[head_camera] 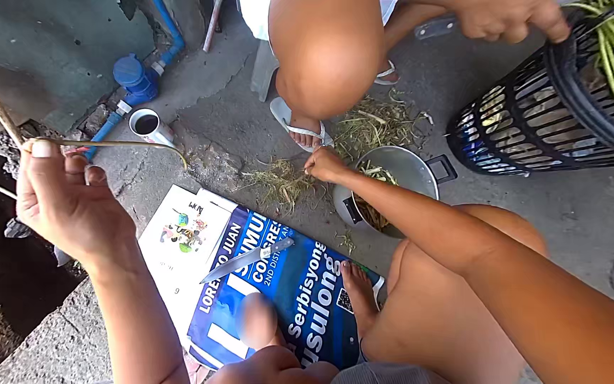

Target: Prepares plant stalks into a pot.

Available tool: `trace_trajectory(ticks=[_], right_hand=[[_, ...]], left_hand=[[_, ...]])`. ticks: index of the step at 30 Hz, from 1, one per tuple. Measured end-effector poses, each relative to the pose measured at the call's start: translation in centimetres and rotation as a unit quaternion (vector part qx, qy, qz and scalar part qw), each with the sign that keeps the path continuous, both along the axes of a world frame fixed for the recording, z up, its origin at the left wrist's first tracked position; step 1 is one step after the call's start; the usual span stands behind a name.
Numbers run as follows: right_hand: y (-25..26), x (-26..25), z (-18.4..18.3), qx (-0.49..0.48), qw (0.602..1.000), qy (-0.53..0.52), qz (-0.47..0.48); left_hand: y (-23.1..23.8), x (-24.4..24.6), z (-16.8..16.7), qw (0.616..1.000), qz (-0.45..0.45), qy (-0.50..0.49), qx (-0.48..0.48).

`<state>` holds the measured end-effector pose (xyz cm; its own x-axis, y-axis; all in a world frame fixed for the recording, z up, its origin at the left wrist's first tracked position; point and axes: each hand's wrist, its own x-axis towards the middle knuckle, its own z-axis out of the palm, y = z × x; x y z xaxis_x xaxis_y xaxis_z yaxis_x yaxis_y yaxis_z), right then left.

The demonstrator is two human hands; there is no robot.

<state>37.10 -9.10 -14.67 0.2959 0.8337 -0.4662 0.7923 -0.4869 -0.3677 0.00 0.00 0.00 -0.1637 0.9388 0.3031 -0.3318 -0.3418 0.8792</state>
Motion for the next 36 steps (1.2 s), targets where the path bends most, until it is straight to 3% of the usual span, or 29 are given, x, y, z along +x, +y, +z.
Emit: trace_trajectory(ticks=[4,10,14,16,18,20,23,31,36], right_hand=[[0.7,-0.2,1.7,-0.051,0.996,-0.039,0.065],[1.0,-1.8,4.5,0.037,0.988,-0.115,0.097],[1.2,-2.5,5.8,-0.060,0.985,-0.103,0.122],[1.1,-2.7,6.4,-0.025,0.991,-0.067,0.114],[0.6,-3.4,7.5,0.111,0.990,0.023,0.086],[0.0,-4.9,9.7,0.244,0.958,0.134,0.066],[-0.9,-6.9,12.9,0.337,0.909,0.232,0.075],[-2.0,-8.4,14.0,0.296,0.905,0.294,0.091],[-1.7,-8.1,14.0,0.294,0.895,0.336,0.003]], left_hand=[[-0.6,0.5,0.1,0.997,-0.038,0.061,0.019],[-1.3,4.0,-2.8,0.974,-0.152,0.163,-0.026],[-2.1,6.0,-4.3,0.956,-0.209,0.186,-0.082],[-2.4,6.6,-4.9,0.947,-0.244,0.180,-0.106],[-2.7,7.0,-5.2,0.940,-0.273,0.165,-0.123],[-3.0,7.4,-5.3,0.934,-0.294,0.153,-0.132],[-3.4,7.8,-5.2,0.926,-0.323,0.148,-0.123],[-4.6,8.8,-4.2,0.911,-0.359,0.191,-0.065],[-4.8,8.9,-4.0,0.909,-0.308,0.278,-0.051]])
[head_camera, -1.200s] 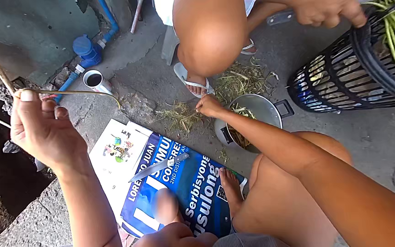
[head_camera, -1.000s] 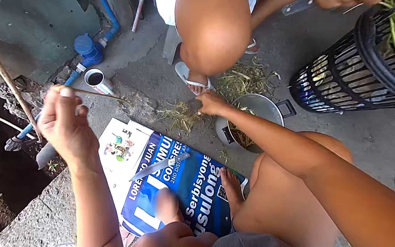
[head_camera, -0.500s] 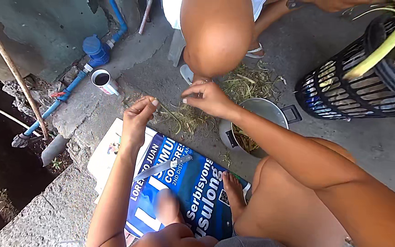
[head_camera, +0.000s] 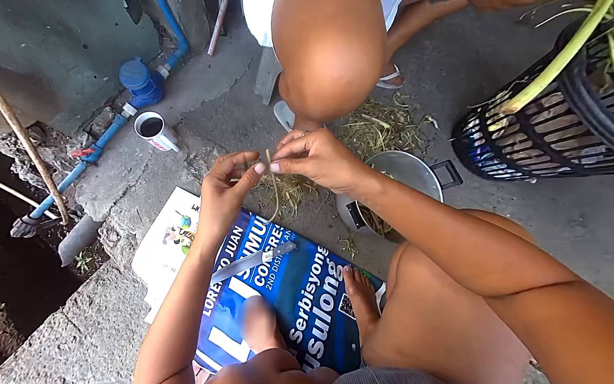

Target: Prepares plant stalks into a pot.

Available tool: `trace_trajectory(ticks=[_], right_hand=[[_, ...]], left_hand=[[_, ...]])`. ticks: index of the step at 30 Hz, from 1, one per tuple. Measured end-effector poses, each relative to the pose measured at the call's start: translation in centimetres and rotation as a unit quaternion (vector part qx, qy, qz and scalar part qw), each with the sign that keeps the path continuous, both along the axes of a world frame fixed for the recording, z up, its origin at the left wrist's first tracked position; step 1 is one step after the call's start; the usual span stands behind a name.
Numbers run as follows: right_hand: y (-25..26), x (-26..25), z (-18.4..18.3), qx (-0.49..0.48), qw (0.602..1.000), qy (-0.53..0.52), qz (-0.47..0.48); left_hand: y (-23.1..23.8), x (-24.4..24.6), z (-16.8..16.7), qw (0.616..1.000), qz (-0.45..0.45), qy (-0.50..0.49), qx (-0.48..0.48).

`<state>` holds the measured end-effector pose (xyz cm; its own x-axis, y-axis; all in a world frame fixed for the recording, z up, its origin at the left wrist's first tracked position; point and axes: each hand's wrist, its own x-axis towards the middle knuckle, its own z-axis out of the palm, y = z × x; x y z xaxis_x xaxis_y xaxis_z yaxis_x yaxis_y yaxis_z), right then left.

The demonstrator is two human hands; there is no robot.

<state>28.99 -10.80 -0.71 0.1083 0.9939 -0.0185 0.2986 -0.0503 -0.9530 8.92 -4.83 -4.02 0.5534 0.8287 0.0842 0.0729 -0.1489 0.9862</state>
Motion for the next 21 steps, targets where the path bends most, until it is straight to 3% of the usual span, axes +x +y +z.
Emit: trace_trajectory(ticks=[6,10,16,21], right_hand=[[0.3,0.1,-0.4,-0.020,0.997,0.050,-0.060],[0.3,0.0,-0.8,-0.008,0.998,0.004,-0.056],[1.0,2.5,-2.8,-0.003,0.977,-0.202,-0.065],[1.0,3.1,-3.7,-0.126,0.890,-0.437,0.033]], left_hand=[[-0.7,0.5,-0.8,0.989,-0.019,0.117,0.092],[-0.5,0.9,-1.2,0.988,0.005,0.130,0.087],[1.4,-0.1,-2.9,0.989,-0.001,0.144,0.014],[2.5,-1.0,-3.5,0.990,0.011,0.091,-0.106]])
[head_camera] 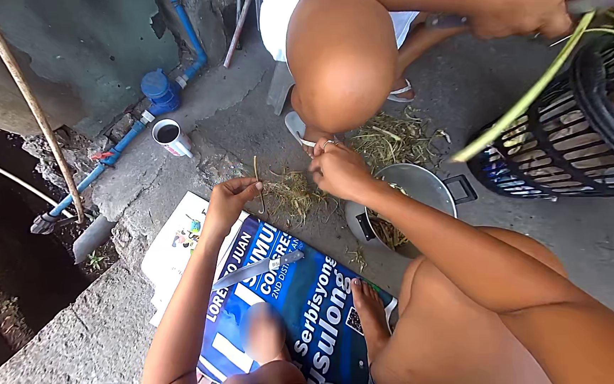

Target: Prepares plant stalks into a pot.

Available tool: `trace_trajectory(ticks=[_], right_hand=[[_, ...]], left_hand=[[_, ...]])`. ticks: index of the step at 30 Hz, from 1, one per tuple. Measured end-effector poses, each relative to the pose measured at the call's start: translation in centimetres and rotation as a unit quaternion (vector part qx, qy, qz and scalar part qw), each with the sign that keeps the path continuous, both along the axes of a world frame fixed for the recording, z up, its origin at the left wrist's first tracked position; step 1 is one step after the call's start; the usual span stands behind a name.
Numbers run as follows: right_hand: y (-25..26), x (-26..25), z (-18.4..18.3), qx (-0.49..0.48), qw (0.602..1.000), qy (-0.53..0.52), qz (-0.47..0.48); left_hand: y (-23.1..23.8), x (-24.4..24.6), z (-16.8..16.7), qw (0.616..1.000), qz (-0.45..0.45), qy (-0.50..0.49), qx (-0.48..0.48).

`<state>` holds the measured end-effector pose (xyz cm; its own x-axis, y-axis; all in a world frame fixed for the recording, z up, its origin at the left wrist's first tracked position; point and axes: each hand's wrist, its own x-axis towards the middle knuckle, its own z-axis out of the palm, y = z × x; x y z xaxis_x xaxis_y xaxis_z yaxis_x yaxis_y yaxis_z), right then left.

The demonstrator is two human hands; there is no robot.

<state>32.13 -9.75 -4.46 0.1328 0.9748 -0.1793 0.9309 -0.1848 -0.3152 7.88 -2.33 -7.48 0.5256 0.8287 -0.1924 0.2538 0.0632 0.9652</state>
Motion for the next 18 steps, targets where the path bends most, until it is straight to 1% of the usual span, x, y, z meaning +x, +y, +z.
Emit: trace_trajectory(ticks=[2,4,5,6,8,10,11,12,14,18], right_hand=[[0.1,-0.2,-0.2,-0.067,0.996,-0.066,0.011],[0.2,-0.2,-0.3,-0.087,0.992,-0.090,0.002],[0.1,-0.3,-0.2,-0.068,0.994,-0.087,0.000],[-0.1,-0.3,-0.1,-0.027,0.997,-0.067,0.004],[-0.6,-0.6,-0.2,0.106,0.993,0.006,0.054],[-0.9,-1.7,-0.6,0.230,0.962,0.058,0.139],[-1.1,-2.4,-0.8,0.268,0.945,0.066,0.177],[-1.2,-3.0,-0.9,0.288,0.932,0.064,0.210],[-1.5,-3.8,-1.4,0.290,0.921,0.038,0.256],[-1.8,-4.2,-2.1,0.244,0.932,-0.032,0.264]], left_hand=[[0.4,-0.3,0.0,0.999,0.016,-0.009,-0.037],[0.6,-0.5,-0.1,0.999,0.032,-0.002,-0.038],[0.7,-0.6,-0.4,0.999,0.033,0.019,-0.010],[0.7,-0.6,-0.6,0.998,0.027,0.054,0.034],[0.5,-0.4,-0.8,0.982,-0.003,0.144,0.124],[-0.2,0.2,-0.6,0.957,-0.039,0.212,0.193],[-0.7,0.6,-0.5,0.945,-0.055,0.229,0.226],[-1.2,1.0,-0.4,0.933,-0.068,0.239,0.258],[-2.1,1.6,-0.2,0.913,-0.089,0.244,0.315],[-3.0,2.3,0.1,0.896,-0.101,0.201,0.384]])
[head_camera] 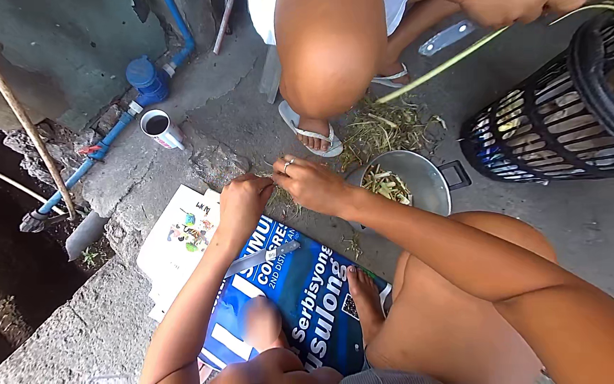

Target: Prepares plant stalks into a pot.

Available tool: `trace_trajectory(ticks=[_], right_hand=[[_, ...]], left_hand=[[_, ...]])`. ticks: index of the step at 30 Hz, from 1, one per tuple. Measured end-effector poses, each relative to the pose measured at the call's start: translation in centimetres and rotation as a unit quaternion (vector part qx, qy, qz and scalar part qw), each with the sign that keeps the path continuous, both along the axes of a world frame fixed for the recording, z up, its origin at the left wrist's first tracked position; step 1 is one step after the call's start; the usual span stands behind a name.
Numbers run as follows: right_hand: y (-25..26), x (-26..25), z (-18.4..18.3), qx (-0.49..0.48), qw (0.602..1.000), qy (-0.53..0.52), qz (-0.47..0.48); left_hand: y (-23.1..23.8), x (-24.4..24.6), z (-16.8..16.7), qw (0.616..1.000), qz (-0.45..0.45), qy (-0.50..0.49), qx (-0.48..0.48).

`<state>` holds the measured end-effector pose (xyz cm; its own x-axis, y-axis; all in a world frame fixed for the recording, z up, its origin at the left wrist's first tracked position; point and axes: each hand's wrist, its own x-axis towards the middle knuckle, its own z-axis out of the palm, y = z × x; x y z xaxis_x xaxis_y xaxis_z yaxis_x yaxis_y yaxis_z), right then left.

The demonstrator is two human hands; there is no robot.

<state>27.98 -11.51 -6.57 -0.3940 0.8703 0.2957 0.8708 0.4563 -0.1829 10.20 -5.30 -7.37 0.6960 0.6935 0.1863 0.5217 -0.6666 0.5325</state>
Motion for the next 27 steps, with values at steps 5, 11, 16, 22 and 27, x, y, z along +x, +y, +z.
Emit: trace_trajectory(ticks=[5,11,16,22,27], right_hand=[[0.1,0.3,0.0,-0.019,0.999,0.042,-0.013],[0.3,0.2,0.7,-0.044,0.990,0.122,-0.056],[0.5,0.3,0.2,-0.057,0.988,0.129,-0.065],[0.2,0.0,0.9,-0.041,0.979,0.182,-0.080],[0.6,0.3,1.7,-0.118,0.890,0.417,-0.139]], left_hand=[[-0.4,0.2,0.2,0.999,-0.012,-0.018,0.037],[-0.3,0.0,1.0,0.999,-0.007,-0.032,0.008],[-0.1,0.0,0.8,0.999,0.002,-0.035,0.006],[-0.2,0.1,0.8,0.998,0.014,-0.065,0.013],[-0.2,0.0,1.4,0.986,0.046,-0.157,-0.019]])
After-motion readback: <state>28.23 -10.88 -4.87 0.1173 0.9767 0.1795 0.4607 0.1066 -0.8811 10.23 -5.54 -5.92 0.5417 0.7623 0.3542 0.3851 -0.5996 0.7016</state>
